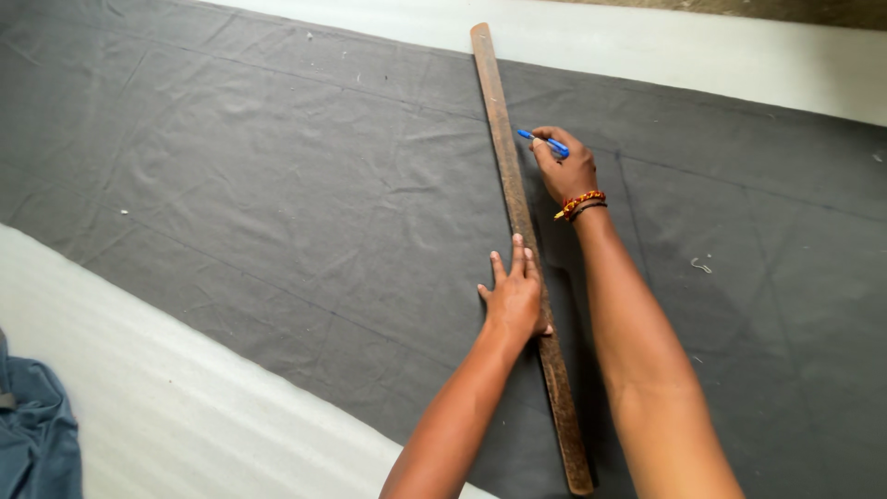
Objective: The person sits on the floor and uses a tape measure and a long wooden ruler to mark straight lines on a large piece of dark gray fabric with a blue pen. They draw multiple intersecting lines to create a grid pattern across the fabric surface.
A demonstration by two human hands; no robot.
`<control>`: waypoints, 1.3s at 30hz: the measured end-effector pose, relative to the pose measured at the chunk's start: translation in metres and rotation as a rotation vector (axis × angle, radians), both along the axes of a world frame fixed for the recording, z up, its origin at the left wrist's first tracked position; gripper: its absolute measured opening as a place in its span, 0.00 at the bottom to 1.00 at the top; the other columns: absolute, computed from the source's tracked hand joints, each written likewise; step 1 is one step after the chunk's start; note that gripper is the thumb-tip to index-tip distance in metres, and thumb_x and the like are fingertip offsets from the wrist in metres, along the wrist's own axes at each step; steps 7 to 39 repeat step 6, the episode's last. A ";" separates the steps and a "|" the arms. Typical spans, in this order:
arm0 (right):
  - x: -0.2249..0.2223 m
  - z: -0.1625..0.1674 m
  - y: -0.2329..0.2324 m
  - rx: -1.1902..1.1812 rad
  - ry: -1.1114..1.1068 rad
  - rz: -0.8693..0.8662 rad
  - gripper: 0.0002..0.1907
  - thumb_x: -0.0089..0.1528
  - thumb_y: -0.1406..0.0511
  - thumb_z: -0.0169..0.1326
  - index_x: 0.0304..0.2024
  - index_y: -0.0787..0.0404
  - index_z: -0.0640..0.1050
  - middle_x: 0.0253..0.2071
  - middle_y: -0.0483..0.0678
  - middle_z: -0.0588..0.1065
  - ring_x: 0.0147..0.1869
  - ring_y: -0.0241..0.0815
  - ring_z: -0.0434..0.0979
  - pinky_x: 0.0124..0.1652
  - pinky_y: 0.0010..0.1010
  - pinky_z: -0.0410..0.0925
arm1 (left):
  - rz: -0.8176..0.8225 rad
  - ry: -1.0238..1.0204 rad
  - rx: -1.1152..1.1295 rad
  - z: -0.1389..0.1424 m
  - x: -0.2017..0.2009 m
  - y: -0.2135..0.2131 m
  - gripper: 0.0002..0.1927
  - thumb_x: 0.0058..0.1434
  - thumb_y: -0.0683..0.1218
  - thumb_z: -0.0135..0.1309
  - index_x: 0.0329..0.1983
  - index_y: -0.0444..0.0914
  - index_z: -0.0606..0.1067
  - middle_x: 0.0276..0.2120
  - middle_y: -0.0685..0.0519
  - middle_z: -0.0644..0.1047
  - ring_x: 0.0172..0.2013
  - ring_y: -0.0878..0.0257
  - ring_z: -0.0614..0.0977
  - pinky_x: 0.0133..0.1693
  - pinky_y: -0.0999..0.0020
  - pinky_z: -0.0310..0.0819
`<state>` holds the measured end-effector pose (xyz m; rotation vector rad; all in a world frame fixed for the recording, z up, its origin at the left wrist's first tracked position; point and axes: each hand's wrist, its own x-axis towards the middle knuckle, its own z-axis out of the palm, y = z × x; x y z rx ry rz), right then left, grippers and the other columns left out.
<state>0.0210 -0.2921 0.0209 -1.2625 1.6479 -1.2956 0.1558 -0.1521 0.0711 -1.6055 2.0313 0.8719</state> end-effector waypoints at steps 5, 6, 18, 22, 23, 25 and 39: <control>0.000 -0.014 -0.027 0.032 0.134 0.044 0.13 0.65 0.58 0.56 0.46 0.57 0.83 0.36 0.48 0.82 0.38 0.38 0.82 0.41 0.30 0.72 | -0.011 0.027 0.005 -0.004 0.001 -0.007 0.72 0.38 0.53 0.79 0.77 0.34 0.44 0.78 0.48 0.31 0.74 0.31 0.42 0.58 0.20 0.56; 0.000 -0.016 -0.031 0.089 0.135 0.046 0.13 0.65 0.58 0.55 0.47 0.56 0.83 0.35 0.49 0.82 0.37 0.40 0.82 0.40 0.31 0.72 | -0.008 0.027 0.008 -0.005 0.002 -0.008 0.72 0.38 0.54 0.79 0.77 0.34 0.44 0.78 0.48 0.31 0.74 0.31 0.42 0.58 0.21 0.55; 0.000 -0.016 -0.031 0.089 0.135 0.046 0.13 0.65 0.58 0.55 0.47 0.56 0.83 0.35 0.49 0.82 0.37 0.40 0.82 0.40 0.31 0.72 | -0.008 0.027 0.008 -0.005 0.002 -0.008 0.72 0.38 0.54 0.79 0.77 0.34 0.44 0.78 0.48 0.31 0.74 0.31 0.42 0.58 0.21 0.55; 0.000 -0.016 -0.031 0.089 0.135 0.046 0.13 0.65 0.58 0.55 0.47 0.56 0.83 0.35 0.49 0.82 0.37 0.40 0.82 0.40 0.31 0.72 | -0.008 0.027 0.008 -0.005 0.002 -0.008 0.72 0.38 0.54 0.79 0.77 0.34 0.44 0.78 0.48 0.31 0.74 0.31 0.42 0.58 0.21 0.55; 0.000 -0.016 -0.031 0.089 0.135 0.046 0.13 0.65 0.58 0.55 0.47 0.56 0.83 0.35 0.49 0.82 0.37 0.40 0.82 0.40 0.31 0.72 | -0.008 0.027 0.008 -0.005 0.002 -0.008 0.72 0.38 0.54 0.79 0.77 0.34 0.44 0.78 0.48 0.31 0.74 0.31 0.42 0.58 0.21 0.55; 0.000 -0.016 -0.031 0.089 0.135 0.046 0.13 0.65 0.58 0.55 0.47 0.56 0.83 0.35 0.49 0.82 0.37 0.40 0.82 0.40 0.31 0.72 | -0.008 0.027 0.008 -0.005 0.002 -0.008 0.72 0.38 0.54 0.79 0.77 0.34 0.44 0.78 0.48 0.31 0.74 0.31 0.42 0.58 0.21 0.55; 0.000 -0.016 -0.031 0.089 0.135 0.046 0.13 0.65 0.58 0.55 0.47 0.56 0.83 0.35 0.49 0.82 0.37 0.40 0.82 0.40 0.31 0.72 | -0.008 0.027 0.008 -0.005 0.002 -0.008 0.72 0.38 0.54 0.79 0.77 0.34 0.44 0.78 0.48 0.31 0.74 0.31 0.42 0.58 0.21 0.55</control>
